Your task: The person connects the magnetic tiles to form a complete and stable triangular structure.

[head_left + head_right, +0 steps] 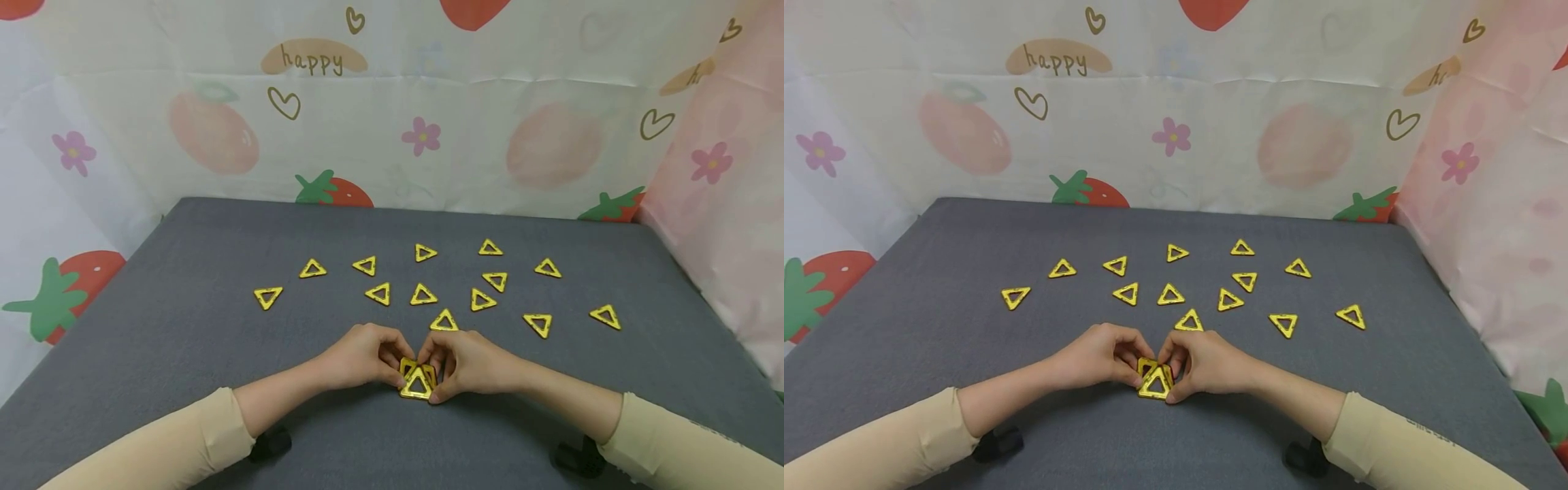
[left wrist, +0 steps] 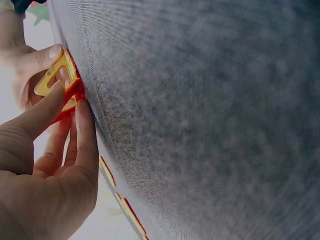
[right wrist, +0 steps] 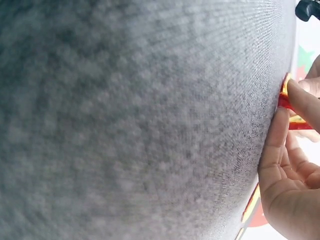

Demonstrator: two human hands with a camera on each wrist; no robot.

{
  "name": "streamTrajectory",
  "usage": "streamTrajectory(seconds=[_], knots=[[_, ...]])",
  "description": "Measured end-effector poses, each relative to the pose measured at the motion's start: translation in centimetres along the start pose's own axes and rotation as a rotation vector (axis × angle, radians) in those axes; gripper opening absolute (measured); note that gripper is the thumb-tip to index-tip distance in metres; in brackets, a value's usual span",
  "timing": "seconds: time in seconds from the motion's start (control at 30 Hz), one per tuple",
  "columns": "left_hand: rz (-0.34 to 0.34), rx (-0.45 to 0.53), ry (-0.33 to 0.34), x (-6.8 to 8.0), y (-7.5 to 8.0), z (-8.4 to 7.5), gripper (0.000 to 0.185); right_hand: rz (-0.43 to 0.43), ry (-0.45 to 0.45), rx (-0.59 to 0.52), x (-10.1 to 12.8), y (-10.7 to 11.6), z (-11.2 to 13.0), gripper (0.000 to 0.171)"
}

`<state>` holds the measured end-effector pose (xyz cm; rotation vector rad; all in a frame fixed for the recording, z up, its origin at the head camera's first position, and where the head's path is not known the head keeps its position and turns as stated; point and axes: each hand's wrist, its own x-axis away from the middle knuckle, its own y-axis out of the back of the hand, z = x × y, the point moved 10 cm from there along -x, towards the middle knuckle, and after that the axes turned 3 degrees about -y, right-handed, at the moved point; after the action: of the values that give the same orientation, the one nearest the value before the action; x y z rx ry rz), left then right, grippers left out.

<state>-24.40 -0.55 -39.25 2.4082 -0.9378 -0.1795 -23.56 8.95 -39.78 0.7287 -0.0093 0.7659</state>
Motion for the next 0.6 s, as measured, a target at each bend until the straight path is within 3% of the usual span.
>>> streamTrajectory(seconds=[0.23,0.6], knots=[[-0.008,-0.048,-0.010,-0.10,-0.22,-0.29,0.028,-0.008,-0.002,-0.002,0.02,0.02,0.05,0.043],[0.011,-0.044,-0.025,-0.11,-0.67,-0.76,0.029,-0.006,0.000,-0.002,-0.01,-0.01,0.06,0.044]])
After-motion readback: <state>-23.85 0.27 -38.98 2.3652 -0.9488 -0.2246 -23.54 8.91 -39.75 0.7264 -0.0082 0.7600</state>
